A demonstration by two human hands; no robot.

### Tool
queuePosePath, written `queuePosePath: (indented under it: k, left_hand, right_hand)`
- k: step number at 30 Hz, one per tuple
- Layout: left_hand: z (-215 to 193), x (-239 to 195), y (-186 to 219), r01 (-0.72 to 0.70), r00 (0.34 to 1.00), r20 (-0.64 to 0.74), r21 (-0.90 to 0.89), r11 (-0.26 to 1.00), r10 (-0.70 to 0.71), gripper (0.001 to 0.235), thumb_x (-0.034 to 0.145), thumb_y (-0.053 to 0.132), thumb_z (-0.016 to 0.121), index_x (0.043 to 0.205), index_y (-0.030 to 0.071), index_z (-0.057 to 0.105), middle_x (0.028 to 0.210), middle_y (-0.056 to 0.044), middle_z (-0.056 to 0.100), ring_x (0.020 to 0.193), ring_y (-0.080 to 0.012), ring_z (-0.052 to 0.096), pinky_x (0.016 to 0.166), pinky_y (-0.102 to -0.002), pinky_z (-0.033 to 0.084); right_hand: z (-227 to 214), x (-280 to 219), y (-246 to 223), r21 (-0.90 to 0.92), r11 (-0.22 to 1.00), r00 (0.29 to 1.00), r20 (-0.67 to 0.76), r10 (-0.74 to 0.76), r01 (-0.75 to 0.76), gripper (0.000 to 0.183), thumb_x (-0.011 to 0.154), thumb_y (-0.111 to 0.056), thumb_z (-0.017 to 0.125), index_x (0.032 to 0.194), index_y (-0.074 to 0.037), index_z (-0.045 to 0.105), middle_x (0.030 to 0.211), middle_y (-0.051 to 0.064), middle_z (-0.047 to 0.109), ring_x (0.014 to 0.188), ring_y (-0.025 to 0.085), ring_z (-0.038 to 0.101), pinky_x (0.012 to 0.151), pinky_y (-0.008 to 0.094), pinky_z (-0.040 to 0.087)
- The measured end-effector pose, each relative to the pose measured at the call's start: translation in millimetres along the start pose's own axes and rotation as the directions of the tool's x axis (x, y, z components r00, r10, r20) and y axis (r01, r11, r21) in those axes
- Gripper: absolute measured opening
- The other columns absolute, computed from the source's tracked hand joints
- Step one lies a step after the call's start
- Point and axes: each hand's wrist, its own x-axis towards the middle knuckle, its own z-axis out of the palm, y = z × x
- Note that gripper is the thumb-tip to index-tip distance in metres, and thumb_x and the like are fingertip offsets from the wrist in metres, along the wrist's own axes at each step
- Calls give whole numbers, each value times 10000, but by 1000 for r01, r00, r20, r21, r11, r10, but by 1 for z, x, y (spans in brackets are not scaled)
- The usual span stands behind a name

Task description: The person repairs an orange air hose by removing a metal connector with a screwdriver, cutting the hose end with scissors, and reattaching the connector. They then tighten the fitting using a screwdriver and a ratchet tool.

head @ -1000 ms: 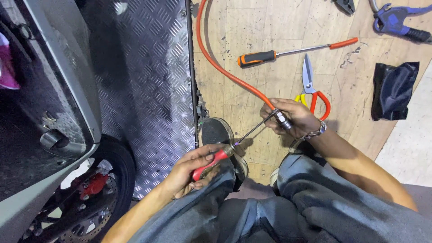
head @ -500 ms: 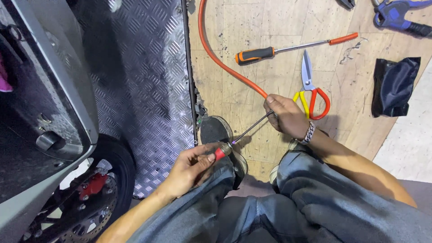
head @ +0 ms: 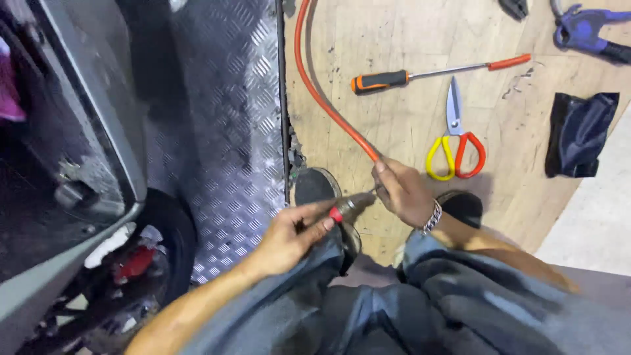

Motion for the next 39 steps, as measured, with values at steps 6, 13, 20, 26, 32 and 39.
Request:
queuePosePath:
  k: [6, 13, 20, 26, 32, 39]
  left_hand:
    - [-6, 6, 0, -95, 990, 93, -129, 987, 107, 410, 970, 180, 671, 1359, 50, 664, 542, -77, 628, 499, -122, 549, 500, -233, 459]
    - [-30, 1, 3, -108, 985, 127, -53, 993, 114, 425, 967, 221, 655, 1353, 41, 653, 545, -58, 621, 516, -128, 531, 527, -268, 456]
    - [-19, 36, -33, -115, 984, -122, 125, 985, 131, 461, 925, 337, 736, 1302, 93, 634, 1039, -246, 691, 1040, -416, 689, 899, -522, 535]
    - [23, 82, 4, -247, 969, -63, -212, 946, 239, 372, 891, 184, 805, 1189, 55, 624, 1054, -169, 733, 977, -221, 741, 838, -348, 603]
    - [19, 87, 10, -449, 891, -227, -308, 839, 394, 345, 918, 97, 769, 1223, -11, 649, 982, -159, 734, 826, -193, 719, 775, -358, 621]
    - [31, 90, 8, -469, 873, -325, -363, 805, 363, 175, 917, 52, 776, 1050, -45, 716, 928, -183, 739, 768, -194, 722, 669, -335, 639]
  right_hand:
    - [-16, -12, -85, 251, 965, 997, 22, 73, -76, 347, 1089, -248, 424, 1016, -38, 691, 543, 20, 437, 465, 93, 471, 404, 198, 389]
    - [-41, 14, -65, 95, 990, 992, 74, 99, -106, 328, 1054, -380, 576, 910, -97, 656, 579, 71, 576, 504, 129, 518, 487, 254, 419]
    - [-48, 23, -28, -694, 718, 970, -206, -127, -53, 369, 1002, -366, 614, 1332, -201, 623, 1146, 130, 662, 1203, 370, 586, 1011, 525, 464]
    - [-3, -14, -101, -50, 868, 869, 51, -492, 494, 695, 859, -91, 786, 1471, 33, 482, 1410, 318, 558, 1268, 508, 530, 1015, 621, 457]
    - [-31, -17, -103, -76, 908, 910, -20, -414, 412, 493, 933, -96, 682, 1416, -59, 593, 1221, 197, 721, 1054, 350, 716, 692, 405, 631]
    - [-33, -20, -95, -36, 929, 927, -64, -371, 369, 360, 884, -123, 774, 1234, -63, 713, 1028, 172, 762, 823, 252, 748, 605, 353, 610]
